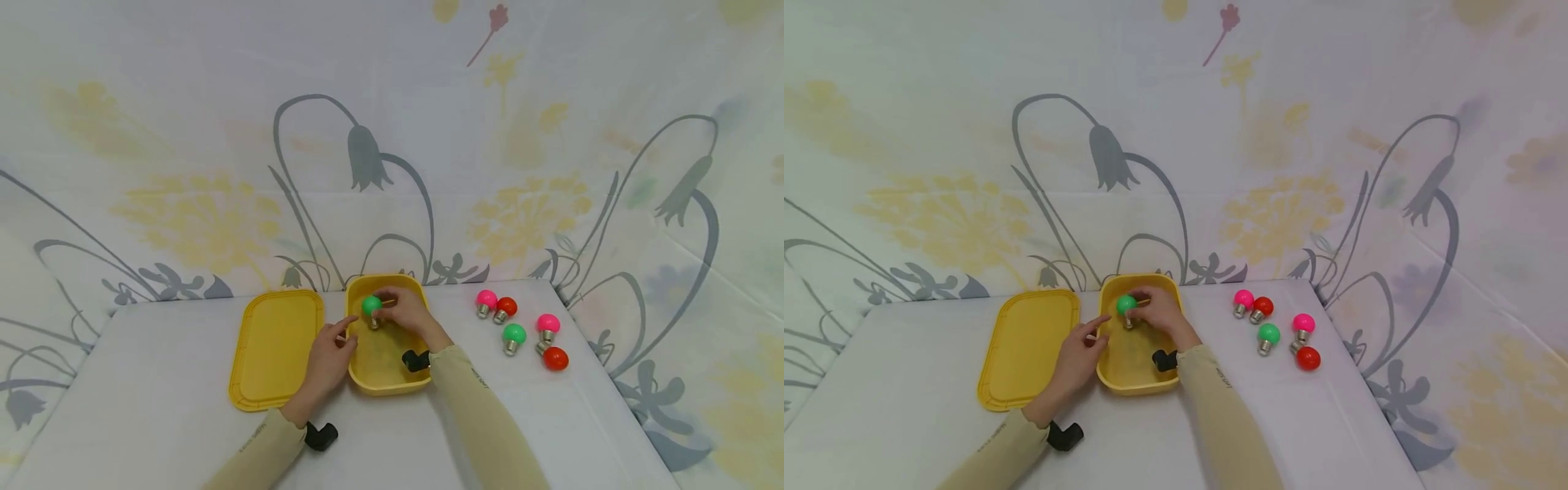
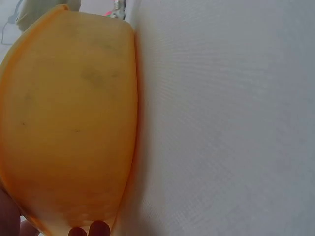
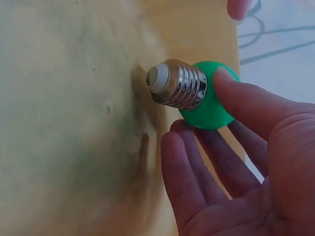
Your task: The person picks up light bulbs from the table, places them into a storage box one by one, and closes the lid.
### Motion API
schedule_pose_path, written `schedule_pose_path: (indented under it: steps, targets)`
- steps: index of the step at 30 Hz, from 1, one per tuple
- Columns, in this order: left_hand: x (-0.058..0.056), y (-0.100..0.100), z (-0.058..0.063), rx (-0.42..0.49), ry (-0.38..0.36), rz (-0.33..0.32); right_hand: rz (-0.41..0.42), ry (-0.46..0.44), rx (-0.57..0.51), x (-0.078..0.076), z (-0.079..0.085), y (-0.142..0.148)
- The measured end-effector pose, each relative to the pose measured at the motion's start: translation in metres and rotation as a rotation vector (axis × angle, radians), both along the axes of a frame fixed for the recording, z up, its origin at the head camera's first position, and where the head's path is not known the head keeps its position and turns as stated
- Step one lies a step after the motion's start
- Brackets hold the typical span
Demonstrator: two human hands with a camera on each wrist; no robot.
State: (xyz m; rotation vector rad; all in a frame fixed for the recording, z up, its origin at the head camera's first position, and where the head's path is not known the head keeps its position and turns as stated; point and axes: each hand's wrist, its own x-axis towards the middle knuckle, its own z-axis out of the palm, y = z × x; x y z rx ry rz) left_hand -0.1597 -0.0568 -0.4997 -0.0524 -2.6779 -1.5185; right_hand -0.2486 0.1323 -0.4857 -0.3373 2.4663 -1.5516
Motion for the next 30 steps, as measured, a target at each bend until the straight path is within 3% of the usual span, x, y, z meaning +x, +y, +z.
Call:
schedule_pose_path:
  steps: [23,30]
  targets:
    - [0.0006,0.0033,-0.001,0.016,0.027,0.024,-0.001,0.09,0.173,-0.001,-0.004,-0.0026]
    - [0.0006,0.0027,-0.0003,0.009,0.021,0.012,-0.013,0.071,0.211,-0.0028,-0.008,-0.0029]
